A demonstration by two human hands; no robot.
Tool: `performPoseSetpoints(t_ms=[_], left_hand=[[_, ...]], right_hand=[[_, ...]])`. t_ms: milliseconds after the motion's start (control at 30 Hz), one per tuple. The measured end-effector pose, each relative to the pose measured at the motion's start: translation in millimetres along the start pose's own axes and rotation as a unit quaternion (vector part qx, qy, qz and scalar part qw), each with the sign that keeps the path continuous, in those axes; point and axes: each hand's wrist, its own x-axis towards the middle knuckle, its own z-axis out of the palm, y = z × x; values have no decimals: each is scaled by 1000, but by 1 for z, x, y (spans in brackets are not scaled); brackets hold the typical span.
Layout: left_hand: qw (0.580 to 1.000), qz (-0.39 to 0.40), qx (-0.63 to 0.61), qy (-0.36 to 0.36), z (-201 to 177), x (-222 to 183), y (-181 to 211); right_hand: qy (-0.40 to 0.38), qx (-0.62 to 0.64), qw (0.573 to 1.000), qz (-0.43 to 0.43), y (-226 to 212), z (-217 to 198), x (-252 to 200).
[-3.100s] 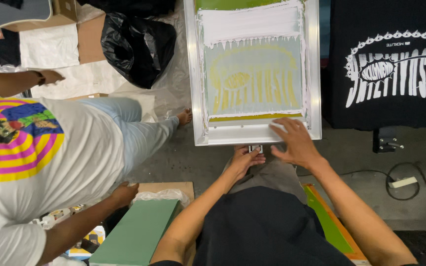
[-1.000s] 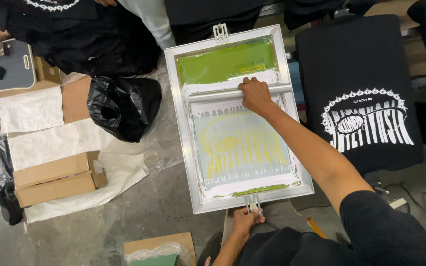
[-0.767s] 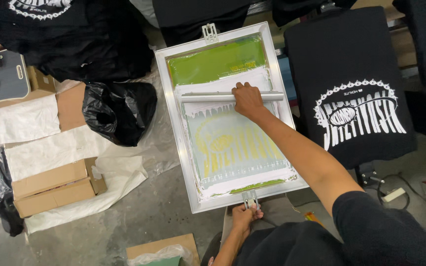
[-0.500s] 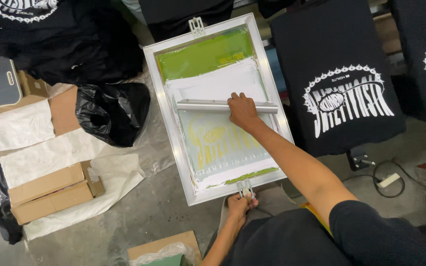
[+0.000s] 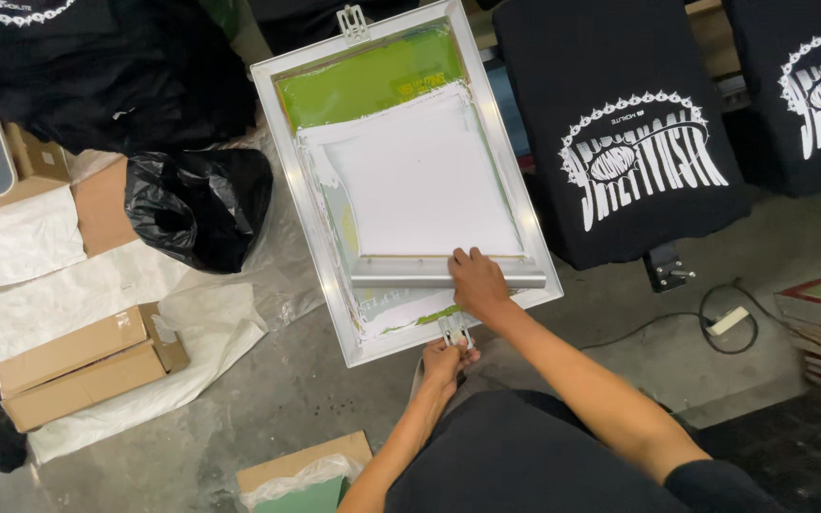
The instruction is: The person uses a squeegee to pull white ink across a screen printing frame, applying a design onto black t-shirts. The person repeatedly aligns the frame, pulls the squeegee, and lifts the frame to reveal the printed design on the shirts.
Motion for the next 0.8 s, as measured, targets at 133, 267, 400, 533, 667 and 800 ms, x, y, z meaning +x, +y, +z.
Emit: performPoseSetpoints(t_ms=[133, 267, 400, 533, 667, 800], left_hand=[[1000, 10, -21, 5, -2, 15, -16], [999, 24, 23, 5, -1, 7, -12], [999, 26, 4, -43, -5, 38, -43], [999, -33, 3, 9, 5, -3, -1], [1000, 0, -15, -1, 5, 9, -16], [999, -34, -24, 14, 7, 9, -14]], right_hand=[[1, 9, 1000, -29, -3, 5, -34], [-80, 9, 995, -50, -3, -18, -28], [-97, 47, 994, -1, 11, -26, 26], [-49, 69, 996, 14, 13, -55, 127], [17, 31, 999, -2, 21, -67, 207], [62, -24, 998, -14, 34, -61, 255]])
